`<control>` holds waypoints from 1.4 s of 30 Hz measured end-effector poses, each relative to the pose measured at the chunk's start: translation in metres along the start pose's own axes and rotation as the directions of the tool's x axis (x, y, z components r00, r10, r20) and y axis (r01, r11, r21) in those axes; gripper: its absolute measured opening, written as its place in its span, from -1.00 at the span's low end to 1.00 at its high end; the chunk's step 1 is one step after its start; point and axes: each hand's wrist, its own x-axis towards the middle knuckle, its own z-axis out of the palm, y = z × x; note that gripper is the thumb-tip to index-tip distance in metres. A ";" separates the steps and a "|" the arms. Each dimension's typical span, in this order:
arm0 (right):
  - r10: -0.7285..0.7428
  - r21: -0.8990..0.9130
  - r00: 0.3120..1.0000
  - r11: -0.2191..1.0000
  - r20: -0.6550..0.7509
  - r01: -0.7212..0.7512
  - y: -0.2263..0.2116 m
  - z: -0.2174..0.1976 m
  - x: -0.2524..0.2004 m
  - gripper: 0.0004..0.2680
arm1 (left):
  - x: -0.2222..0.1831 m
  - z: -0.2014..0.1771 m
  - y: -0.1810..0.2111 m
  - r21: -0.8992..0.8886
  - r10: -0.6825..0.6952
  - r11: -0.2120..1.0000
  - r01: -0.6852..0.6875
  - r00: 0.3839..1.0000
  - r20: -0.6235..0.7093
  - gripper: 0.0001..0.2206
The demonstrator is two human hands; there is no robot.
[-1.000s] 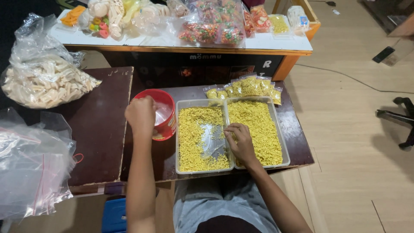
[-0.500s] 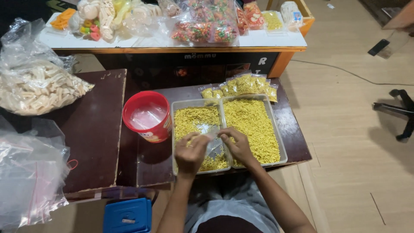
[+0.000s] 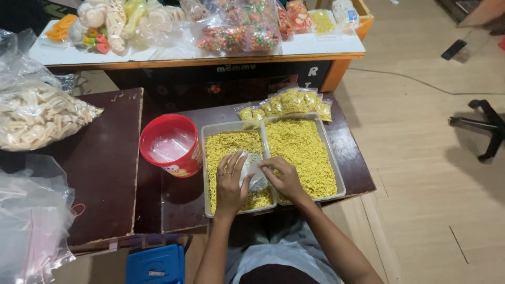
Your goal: Manually filling small plastic bags with yellow noodles from a tray using a small scoop.
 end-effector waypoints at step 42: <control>-0.019 -0.556 0.750 0.660 0.661 0.506 0.022 0.037 0.004 -0.85 | -0.028 -0.024 -0.041 -0.228 -0.275 0.951 0.209 0.908 -0.316 -0.57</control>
